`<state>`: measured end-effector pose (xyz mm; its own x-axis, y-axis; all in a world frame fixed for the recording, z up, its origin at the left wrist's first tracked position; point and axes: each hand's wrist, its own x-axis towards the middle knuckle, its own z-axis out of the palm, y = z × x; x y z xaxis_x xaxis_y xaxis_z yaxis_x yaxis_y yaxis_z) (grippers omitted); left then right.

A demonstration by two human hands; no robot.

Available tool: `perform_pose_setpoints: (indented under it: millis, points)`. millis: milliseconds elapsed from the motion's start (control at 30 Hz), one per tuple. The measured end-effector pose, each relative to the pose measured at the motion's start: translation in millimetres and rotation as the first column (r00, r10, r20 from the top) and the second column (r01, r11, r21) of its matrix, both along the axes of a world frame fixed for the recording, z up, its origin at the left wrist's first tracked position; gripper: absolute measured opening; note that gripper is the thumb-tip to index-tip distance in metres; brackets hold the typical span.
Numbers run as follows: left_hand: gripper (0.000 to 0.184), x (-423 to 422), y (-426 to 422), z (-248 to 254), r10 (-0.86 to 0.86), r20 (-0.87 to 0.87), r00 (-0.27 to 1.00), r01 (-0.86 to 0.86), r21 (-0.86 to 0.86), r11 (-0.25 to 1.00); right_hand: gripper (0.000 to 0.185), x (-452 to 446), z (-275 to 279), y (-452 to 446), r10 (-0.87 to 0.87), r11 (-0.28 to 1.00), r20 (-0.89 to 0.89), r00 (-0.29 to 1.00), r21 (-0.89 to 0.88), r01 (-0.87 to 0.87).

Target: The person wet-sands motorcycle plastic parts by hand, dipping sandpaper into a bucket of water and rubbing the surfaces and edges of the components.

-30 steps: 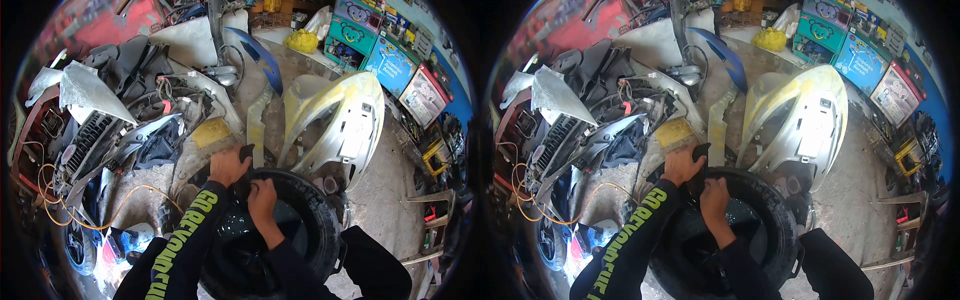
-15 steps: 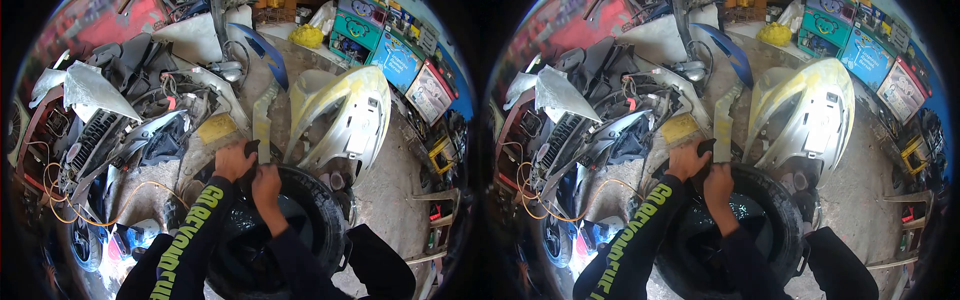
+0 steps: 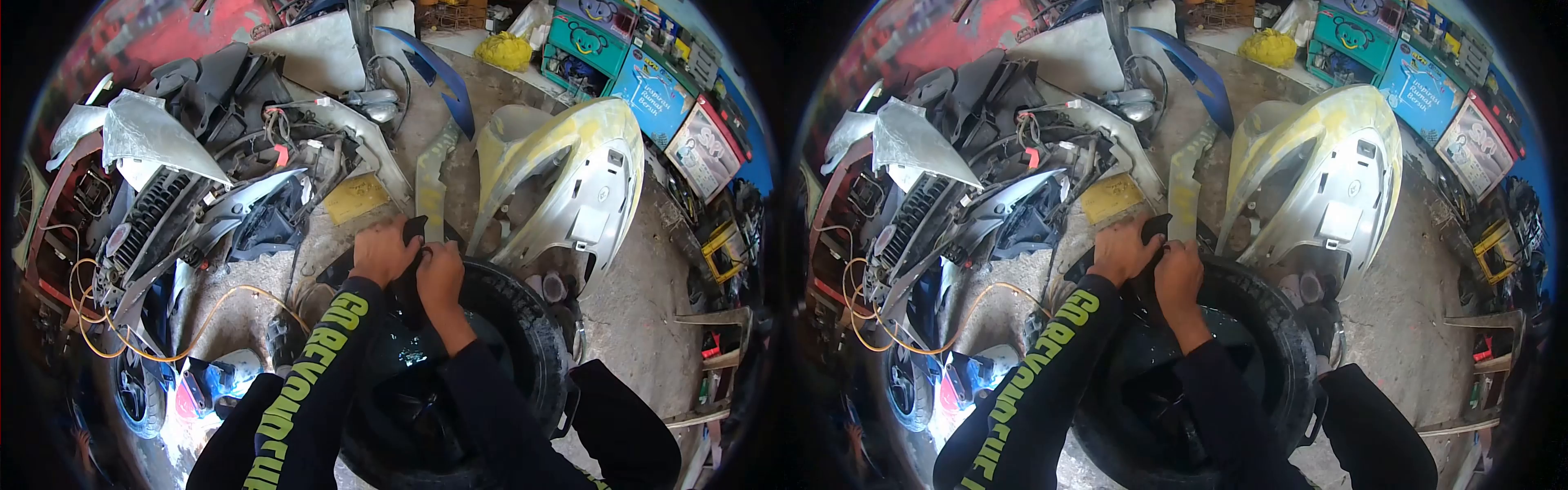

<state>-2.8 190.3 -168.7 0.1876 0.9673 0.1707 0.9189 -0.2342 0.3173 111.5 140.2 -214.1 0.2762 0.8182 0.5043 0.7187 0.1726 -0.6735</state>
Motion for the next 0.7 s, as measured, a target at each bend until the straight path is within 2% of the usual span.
perform_pose_setpoints:
  millis: [67,167,233,300,400,467,567,633,700]
  points:
    - [0.049,-1.5,2.4,3.7,0.002,0.009,1.0,-0.002,0.024,1.0,0.007,0.2,3.2,-6.7,0.007,0.999,-0.004,1.0,0.05,-0.007]
    - [0.049,-2.0,-1.2,-2.5,-0.011,0.014,1.0,0.01,0.06,0.998,0.007,2.5,-4.6,-30.5,0.091,0.996,-0.062,0.994,-0.013,-0.092]
    - [0.048,-0.8,-0.1,-1.3,-0.015,0.029,0.999,0.013,0.069,0.998,0.006,0.3,1.4,-0.3,0.011,0.999,0.026,1.0,0.051,-0.012]
    - [0.048,-4.0,0.9,-5.8,-0.029,0.029,0.999,0.027,0.063,0.998,0.006,-1.0,3.2,0.1,0.001,1.0,0.029,1.0,-0.012,-0.001]
    - [0.048,-2.4,6.2,4.0,-0.025,0.025,0.999,0.023,0.084,0.996,0.008,2.8,-3.8,-18.6,0.047,0.997,-0.019,0.999,0.057,-0.046]
    - [0.049,-1.9,0.1,0.7,-0.015,0.019,1.0,0.014,0.058,0.998,0.01,7.9,-10.9,-29.7,0.107,0.994,-0.005,0.994,0.001,-0.107]
    - [0.05,-2.5,1.5,-1.4,-0.027,0.043,0.999,0.024,0.056,0.998,0.008,2.9,4.6,6.4,0.037,0.999,0.011,0.999,-0.034,-0.036]
    - [0.05,-2.4,0.2,1.5,-0.02,0.04,0.999,0.017,0.052,0.998,0.008,-0.4,1.4,-10.7,0.015,1.0,0.02,1.0,-0.015,-0.014]
    - [0.05,-2.2,-0.2,1.8,-0.023,0.014,1.0,0.021,0.086,0.996,0.007,-1.3,-5.1,-42.8,0.063,0.998,-0.086,0.994,0.029,-0.06]
